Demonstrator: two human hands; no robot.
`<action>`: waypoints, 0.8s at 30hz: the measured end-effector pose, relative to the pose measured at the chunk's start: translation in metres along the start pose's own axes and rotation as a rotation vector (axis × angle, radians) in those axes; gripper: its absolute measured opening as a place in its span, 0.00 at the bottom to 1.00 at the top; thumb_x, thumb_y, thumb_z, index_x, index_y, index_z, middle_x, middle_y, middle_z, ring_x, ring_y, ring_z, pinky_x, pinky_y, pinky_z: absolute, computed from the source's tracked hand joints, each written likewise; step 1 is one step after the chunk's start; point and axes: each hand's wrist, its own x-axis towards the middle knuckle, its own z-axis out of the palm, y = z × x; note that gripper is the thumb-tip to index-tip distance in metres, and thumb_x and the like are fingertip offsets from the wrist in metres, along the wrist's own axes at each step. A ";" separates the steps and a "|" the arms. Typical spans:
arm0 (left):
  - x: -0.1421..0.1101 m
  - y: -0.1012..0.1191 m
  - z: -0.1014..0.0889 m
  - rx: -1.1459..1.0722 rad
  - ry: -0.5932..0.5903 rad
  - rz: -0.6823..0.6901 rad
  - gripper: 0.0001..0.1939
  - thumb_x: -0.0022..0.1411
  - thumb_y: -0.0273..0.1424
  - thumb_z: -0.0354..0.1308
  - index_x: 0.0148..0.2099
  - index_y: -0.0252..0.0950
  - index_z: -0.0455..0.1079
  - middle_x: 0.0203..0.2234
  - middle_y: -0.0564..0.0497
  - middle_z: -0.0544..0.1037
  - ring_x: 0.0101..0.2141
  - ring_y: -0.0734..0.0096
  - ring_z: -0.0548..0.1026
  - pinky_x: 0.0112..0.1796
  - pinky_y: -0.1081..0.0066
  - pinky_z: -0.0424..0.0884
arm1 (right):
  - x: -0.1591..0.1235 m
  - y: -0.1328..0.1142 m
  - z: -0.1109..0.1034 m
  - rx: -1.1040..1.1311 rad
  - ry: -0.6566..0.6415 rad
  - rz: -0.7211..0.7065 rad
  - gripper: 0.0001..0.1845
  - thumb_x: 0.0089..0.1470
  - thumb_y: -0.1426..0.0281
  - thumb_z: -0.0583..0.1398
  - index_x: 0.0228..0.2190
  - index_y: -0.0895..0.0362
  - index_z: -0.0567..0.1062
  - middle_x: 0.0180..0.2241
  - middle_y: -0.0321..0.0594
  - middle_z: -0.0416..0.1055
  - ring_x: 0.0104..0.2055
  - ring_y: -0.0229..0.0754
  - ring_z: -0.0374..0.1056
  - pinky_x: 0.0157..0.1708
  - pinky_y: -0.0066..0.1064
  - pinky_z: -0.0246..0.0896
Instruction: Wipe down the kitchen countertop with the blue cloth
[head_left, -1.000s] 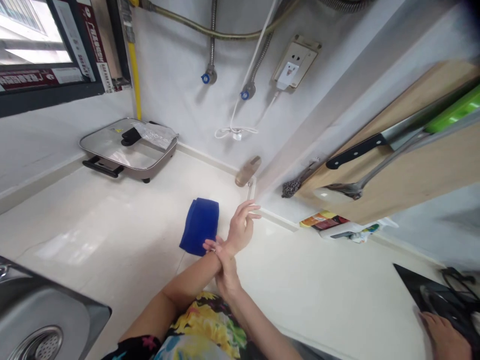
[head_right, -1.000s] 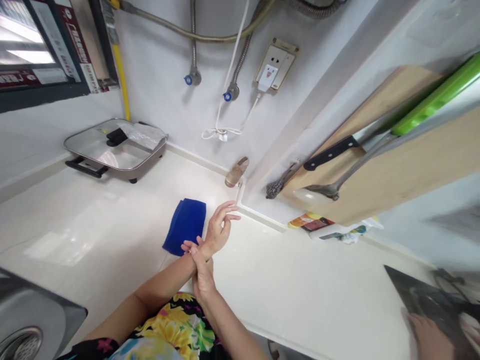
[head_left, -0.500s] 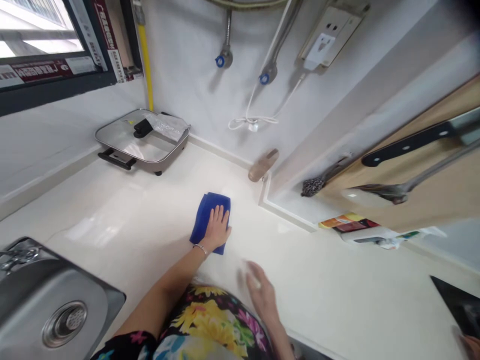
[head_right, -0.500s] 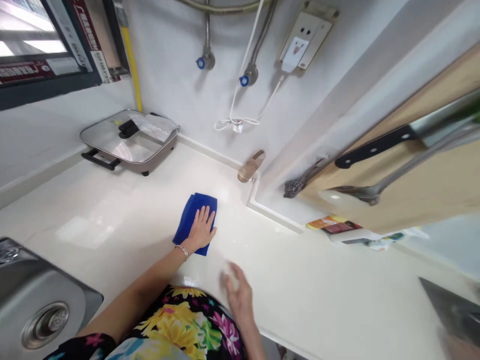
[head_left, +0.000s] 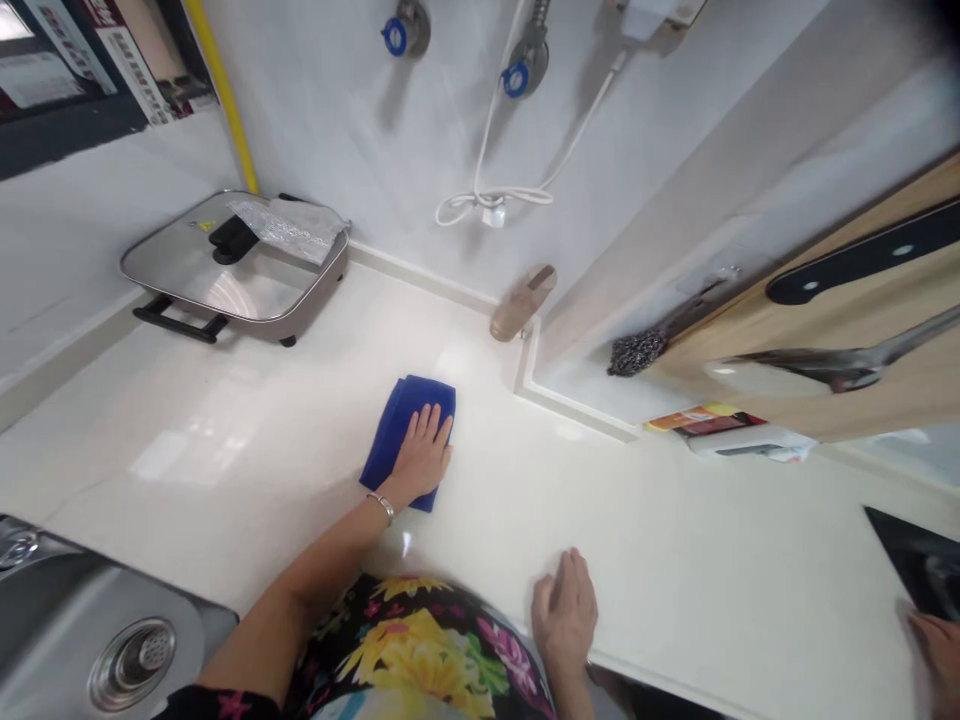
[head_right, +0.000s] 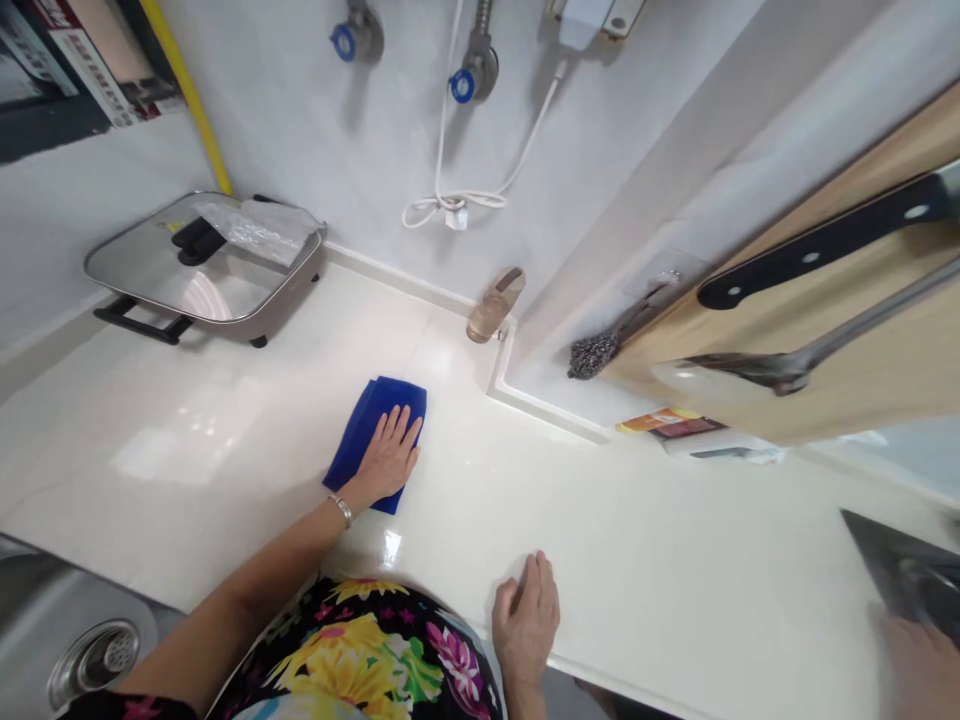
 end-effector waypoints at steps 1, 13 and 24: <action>0.007 0.000 0.001 -0.018 -0.004 -0.008 0.30 0.71 0.35 0.42 0.71 0.31 0.53 0.72 0.40 0.47 0.71 0.52 0.37 0.68 0.47 0.42 | 0.000 0.000 -0.001 -0.006 -0.003 0.008 0.28 0.63 0.66 0.51 0.61 0.64 0.64 0.61 0.59 0.63 0.64 0.56 0.60 0.59 0.54 0.60; 0.110 0.001 0.023 -0.103 -0.047 0.058 0.29 0.70 0.35 0.42 0.70 0.33 0.57 0.72 0.42 0.50 0.71 0.54 0.41 0.68 0.49 0.40 | 0.004 -0.005 -0.009 0.013 -0.073 0.030 0.28 0.63 0.64 0.53 0.61 0.65 0.64 0.61 0.61 0.64 0.64 0.59 0.59 0.58 0.57 0.61; 0.213 -0.010 0.042 -0.125 0.005 -0.041 0.30 0.69 0.34 0.42 0.70 0.31 0.56 0.72 0.41 0.48 0.71 0.51 0.42 0.68 0.48 0.37 | 0.001 0.005 -0.005 0.006 -0.076 0.017 0.33 0.61 0.63 0.55 0.65 0.60 0.59 0.62 0.57 0.63 0.63 0.62 0.62 0.57 0.57 0.63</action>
